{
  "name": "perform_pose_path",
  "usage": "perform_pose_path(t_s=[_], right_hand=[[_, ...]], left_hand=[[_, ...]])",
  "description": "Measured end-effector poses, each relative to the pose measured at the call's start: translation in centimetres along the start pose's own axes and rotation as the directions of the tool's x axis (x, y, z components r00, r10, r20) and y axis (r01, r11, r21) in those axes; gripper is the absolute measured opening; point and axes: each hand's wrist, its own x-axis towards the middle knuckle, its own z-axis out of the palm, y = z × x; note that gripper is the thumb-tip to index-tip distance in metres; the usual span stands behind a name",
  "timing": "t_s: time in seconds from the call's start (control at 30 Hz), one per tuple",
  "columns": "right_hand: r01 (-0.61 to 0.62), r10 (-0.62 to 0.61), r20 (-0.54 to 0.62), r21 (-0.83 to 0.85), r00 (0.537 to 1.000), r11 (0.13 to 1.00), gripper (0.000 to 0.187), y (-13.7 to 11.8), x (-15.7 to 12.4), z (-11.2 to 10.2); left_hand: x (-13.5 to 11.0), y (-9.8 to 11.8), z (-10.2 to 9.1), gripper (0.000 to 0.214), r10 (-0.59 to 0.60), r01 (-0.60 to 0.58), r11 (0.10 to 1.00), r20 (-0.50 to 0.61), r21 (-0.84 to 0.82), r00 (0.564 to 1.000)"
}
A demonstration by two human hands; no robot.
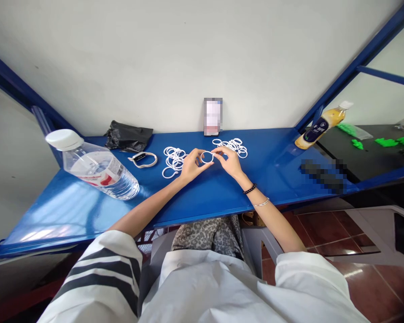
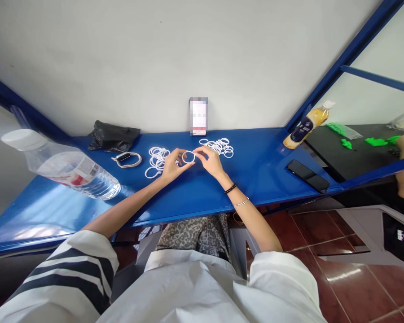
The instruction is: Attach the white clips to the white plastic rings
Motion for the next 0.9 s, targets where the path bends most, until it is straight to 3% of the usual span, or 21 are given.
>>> perform_pose_path(t_s=[0.9], right_hand=[[0.003, -0.004, -0.015, -0.028, 1.0, 1.0, 0.018, 0.03, -0.01, -0.13]], left_hand=[[-0.01, -0.01, 0.0, 0.041, 0.034, -0.034, 0.999, 0.018, 0.021, 0.999]])
